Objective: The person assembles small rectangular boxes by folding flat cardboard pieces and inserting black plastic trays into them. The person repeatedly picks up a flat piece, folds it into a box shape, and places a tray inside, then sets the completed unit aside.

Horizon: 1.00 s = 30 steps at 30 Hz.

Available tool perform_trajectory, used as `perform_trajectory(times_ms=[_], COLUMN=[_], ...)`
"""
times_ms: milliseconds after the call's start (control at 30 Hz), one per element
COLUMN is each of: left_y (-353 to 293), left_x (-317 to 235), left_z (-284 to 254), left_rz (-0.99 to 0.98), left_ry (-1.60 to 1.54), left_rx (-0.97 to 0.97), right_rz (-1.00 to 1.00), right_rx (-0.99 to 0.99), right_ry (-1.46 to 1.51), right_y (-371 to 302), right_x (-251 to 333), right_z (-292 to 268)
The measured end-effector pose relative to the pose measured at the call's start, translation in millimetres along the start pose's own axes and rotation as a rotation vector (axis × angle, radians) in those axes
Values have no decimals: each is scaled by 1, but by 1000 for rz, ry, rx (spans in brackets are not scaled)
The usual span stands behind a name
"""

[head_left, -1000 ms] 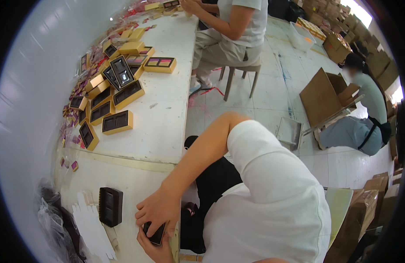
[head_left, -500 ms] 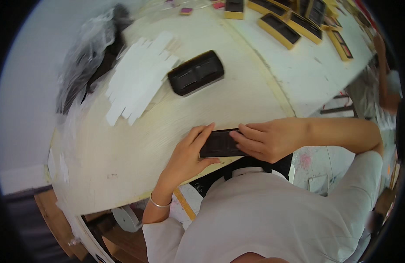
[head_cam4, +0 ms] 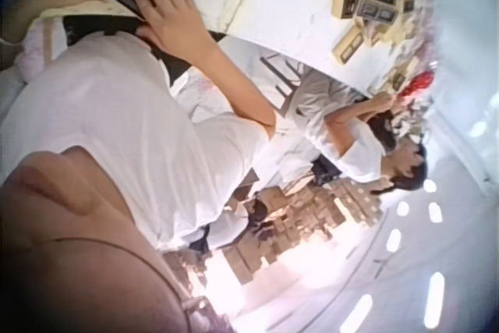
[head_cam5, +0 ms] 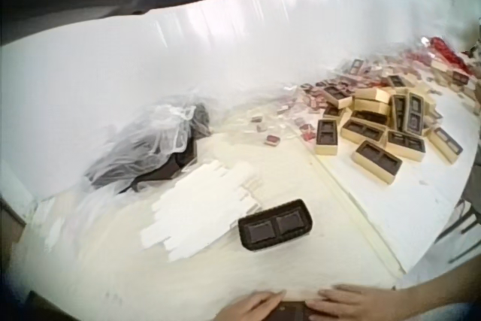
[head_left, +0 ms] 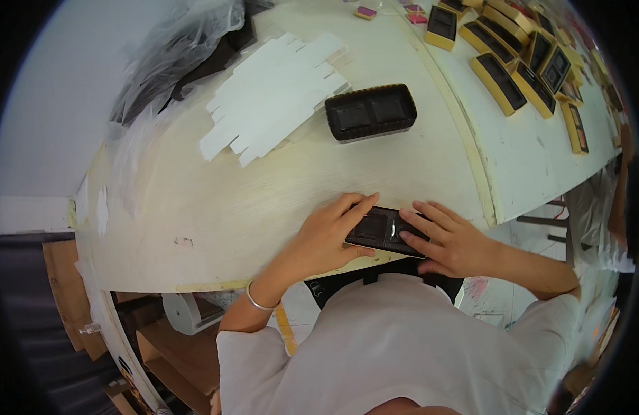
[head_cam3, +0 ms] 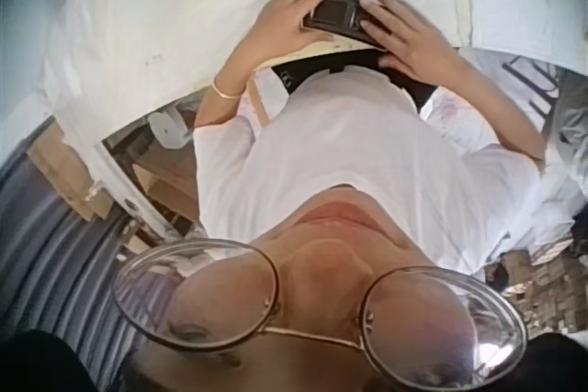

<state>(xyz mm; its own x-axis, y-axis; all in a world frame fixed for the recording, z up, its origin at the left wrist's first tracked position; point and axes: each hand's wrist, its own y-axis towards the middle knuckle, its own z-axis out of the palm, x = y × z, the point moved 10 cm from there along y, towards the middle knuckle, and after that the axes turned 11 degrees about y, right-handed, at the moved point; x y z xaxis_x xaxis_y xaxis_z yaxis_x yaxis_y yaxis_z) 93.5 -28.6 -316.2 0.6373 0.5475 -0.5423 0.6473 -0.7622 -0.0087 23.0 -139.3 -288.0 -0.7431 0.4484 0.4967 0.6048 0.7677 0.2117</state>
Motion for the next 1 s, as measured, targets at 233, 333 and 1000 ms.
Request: perform_trajectory(times_ms=[233,333,1000], left_y=[-9,4,-56], left_x=[33,63,-26], left_z=[-105,-112,-3], left_rz=[-162,-225,-29], left_ry=[583,905,177], left_rx=[-511,-536,-516], right_rz=[429,288,-110], right_rx=[-608,-543,-206], right_ry=[53,-496,119], right_y=[-75,-29,28], right_x=[-95,-70,-13], right_z=[-140,-170,-43])
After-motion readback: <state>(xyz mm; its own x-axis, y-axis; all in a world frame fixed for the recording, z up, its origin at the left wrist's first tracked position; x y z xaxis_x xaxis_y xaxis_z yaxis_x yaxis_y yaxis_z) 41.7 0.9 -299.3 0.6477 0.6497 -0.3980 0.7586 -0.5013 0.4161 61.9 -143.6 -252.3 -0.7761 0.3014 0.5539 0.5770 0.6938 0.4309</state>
